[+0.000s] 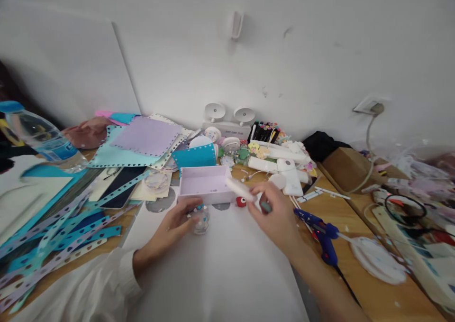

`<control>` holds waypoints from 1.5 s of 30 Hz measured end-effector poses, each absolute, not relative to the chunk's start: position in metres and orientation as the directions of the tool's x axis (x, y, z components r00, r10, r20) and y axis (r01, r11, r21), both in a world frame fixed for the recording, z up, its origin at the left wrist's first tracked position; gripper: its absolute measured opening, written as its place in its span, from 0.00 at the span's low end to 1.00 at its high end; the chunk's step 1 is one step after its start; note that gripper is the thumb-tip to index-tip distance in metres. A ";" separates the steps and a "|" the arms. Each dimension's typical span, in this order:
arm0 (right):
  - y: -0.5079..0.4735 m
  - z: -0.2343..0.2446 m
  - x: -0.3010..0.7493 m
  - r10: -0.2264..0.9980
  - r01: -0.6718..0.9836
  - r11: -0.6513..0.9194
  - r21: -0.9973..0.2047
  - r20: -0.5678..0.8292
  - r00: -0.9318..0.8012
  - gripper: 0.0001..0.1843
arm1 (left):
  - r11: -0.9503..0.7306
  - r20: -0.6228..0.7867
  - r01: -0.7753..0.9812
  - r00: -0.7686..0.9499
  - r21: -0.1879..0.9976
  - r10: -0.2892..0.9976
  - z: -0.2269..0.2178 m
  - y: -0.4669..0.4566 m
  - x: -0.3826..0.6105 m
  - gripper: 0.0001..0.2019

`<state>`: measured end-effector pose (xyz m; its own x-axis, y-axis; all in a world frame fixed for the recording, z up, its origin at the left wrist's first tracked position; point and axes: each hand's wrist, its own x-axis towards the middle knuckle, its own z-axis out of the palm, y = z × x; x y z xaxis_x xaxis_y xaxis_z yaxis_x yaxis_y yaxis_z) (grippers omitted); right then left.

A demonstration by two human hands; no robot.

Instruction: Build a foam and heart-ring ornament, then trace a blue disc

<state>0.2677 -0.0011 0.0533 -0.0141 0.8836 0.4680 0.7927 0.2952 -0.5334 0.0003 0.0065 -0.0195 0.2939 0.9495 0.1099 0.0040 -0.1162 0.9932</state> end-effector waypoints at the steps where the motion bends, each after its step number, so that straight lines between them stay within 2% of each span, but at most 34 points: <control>1: -0.015 0.047 0.266 0.896 0.770 0.361 -0.526 0.425 -0.129 0.05 | -0.109 0.104 -0.001 0.292 0.994 0.951 -0.019 0.007 0.001 0.19; 3: -0.036 0.035 0.264 0.898 0.726 0.432 -0.534 0.326 -0.295 0.07 | -0.095 0.094 -0.012 0.286 0.995 0.953 -0.018 0.007 0.001 0.19; 6: -0.052 0.027 0.262 0.881 0.668 0.422 -0.613 0.102 -0.462 0.12 | -0.076 0.082 -0.033 0.275 0.997 0.958 -0.015 0.007 0.003 0.19; 8: -0.051 0.031 0.264 0.856 0.632 0.390 -0.670 0.010 -0.517 0.16 | -0.063 0.075 -0.051 0.268 0.997 0.960 -0.013 0.007 0.003 0.19; 11: -0.033 0.039 0.275 0.915 0.649 0.330 -0.685 0.063 -0.398 0.11 | -0.039 0.060 -0.084 0.262 0.996 0.963 -0.010 0.007 0.003 0.18; 13: -0.014 0.040 0.285 0.962 0.737 0.269 -0.620 0.144 -0.230 0.10 | -0.019 0.047 -0.113 0.251 0.993 0.967 -0.008 0.006 0.001 0.17; 15: 0.008 0.034 0.296 0.971 0.830 0.231 -0.508 0.178 -0.161 0.11 | 0.007 0.032 -0.156 0.242 0.988 0.970 -0.008 0.006 0.000 0.15; 20: 0.052 0.011 0.310 0.980 0.885 0.196 -0.422 0.112 -0.164 0.08 | 0.056 0.038 -0.373 0.242 0.926 0.970 -0.011 0.011 -0.001 0.20; 23: 0.074 0.005 0.309 0.978 0.901 0.202 -0.385 0.118 -0.170 0.09 | 0.129 0.015 -0.494 0.277 0.860 0.961 -0.008 0.015 -0.001 0.26; 26: 0.097 0.003 0.301 0.975 0.907 0.210 -0.366 0.144 -0.168 0.11 | 0.211 -0.014 -0.565 0.333 0.798 0.943 -0.003 0.017 -0.002 0.31; 29: 0.119 0.003 0.289 0.967 0.898 0.256 -0.357 0.112 -0.231 0.07 | 0.261 -0.028 -0.598 0.369 0.758 0.929 0.002 0.017 -0.004 0.32; 31: 0.130 0.002 0.281 0.959 0.890 0.282 -0.359 0.084 -0.270 0.05 | 0.271 -0.032 -0.606 0.376 0.747 0.926 0.003 0.017 -0.005 0.31; 35: 0.139 0.003 0.269 0.955 0.873 0.291 -0.392 0.065 -0.290 0.08 | 0.258 -0.029 -0.592 0.368 0.764 0.930 0.002 0.016 -0.005 0.30; 40: 0.124 0.018 0.274 0.957 0.825 0.281 -0.490 0.213 -0.199 0.04 | 0.171 0.002 -0.503 0.325 0.847 0.946 -0.004 0.016 -0.001 0.28; 45: 0.070 0.032 0.275 0.940 0.695 0.294 -0.656 0.329 -0.087 0.05 | -0.055 0.108 -0.276 0.181 0.960 0.977 -0.007 0.009 -0.001 0.13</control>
